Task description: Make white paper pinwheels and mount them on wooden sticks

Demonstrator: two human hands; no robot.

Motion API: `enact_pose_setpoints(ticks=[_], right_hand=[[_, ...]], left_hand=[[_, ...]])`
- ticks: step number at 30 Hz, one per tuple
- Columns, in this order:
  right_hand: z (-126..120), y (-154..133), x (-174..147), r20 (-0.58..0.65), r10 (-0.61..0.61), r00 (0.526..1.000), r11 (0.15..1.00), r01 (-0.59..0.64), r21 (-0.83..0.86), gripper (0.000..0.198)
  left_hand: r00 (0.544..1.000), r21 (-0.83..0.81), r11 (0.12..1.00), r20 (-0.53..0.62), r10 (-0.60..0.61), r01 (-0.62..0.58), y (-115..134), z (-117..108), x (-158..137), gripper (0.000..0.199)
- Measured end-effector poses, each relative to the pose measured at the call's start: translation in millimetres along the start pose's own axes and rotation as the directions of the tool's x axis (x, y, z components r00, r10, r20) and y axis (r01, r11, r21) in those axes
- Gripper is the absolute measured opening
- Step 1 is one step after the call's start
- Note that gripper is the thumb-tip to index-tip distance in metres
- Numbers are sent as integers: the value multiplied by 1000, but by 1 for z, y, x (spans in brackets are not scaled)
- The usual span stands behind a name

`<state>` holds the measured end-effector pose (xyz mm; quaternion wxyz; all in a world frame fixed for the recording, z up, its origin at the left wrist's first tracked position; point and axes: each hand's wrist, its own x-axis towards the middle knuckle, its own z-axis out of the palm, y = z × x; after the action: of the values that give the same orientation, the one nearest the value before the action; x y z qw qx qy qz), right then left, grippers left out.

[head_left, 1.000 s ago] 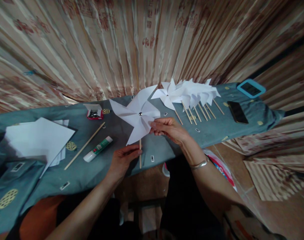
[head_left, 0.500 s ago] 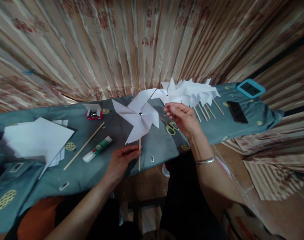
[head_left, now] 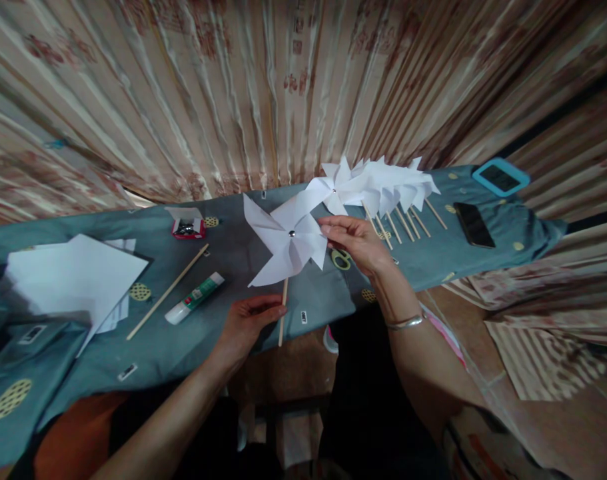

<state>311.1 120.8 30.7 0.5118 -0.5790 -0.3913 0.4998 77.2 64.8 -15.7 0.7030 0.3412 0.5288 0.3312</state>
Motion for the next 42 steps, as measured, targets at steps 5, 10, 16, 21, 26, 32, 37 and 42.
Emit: enact_pose_setpoints(ticks=[5, 10, 16, 21, 26, 32, 37, 42], right_hand=[[3, -1, -3, 34, 11, 999, 1000, -11, 14, 44], [4, 0, -4, 75, 14, 997, 1000, -15, 13, 41], [7, 1, -6, 100, 27, 995, 999, -30, 32, 38], [9, 1, -6, 106, 34, 994, 998, -41, 57, 34], [10, 2, -7, 112, 27, 993, 998, -33, 54, 33], [14, 2, -8, 138, 49, 989, 995, -59, 75, 35], [19, 4, -10, 160, 100, 982, 987, -118, 110, 36], [25, 6, -13, 215, 140, 967, 974, -173, 145, 38]], left_hand=[[1000, 11, 1000, -22, 11, -11, 2, 0, 0, 45], [999, 17, 999, -32, 40, -40, 3, 1, 0, 43], [998, 34, 999, -40, 39, -37, 3, 1, 0, 45], [998, 27, 999, -41, 43, -42, 4, 1, 0, 45], [998, 11, 999, -46, 36, -36, 4, 1, 1, 44], [997, 5, 999, -64, 38, -38, 2, 1, 1, 43], [996, 8, 998, -72, 58, -58, -1, 1, 2, 44], [996, 2, 999, -75, 52, -52, -1, 0, 3, 42]])
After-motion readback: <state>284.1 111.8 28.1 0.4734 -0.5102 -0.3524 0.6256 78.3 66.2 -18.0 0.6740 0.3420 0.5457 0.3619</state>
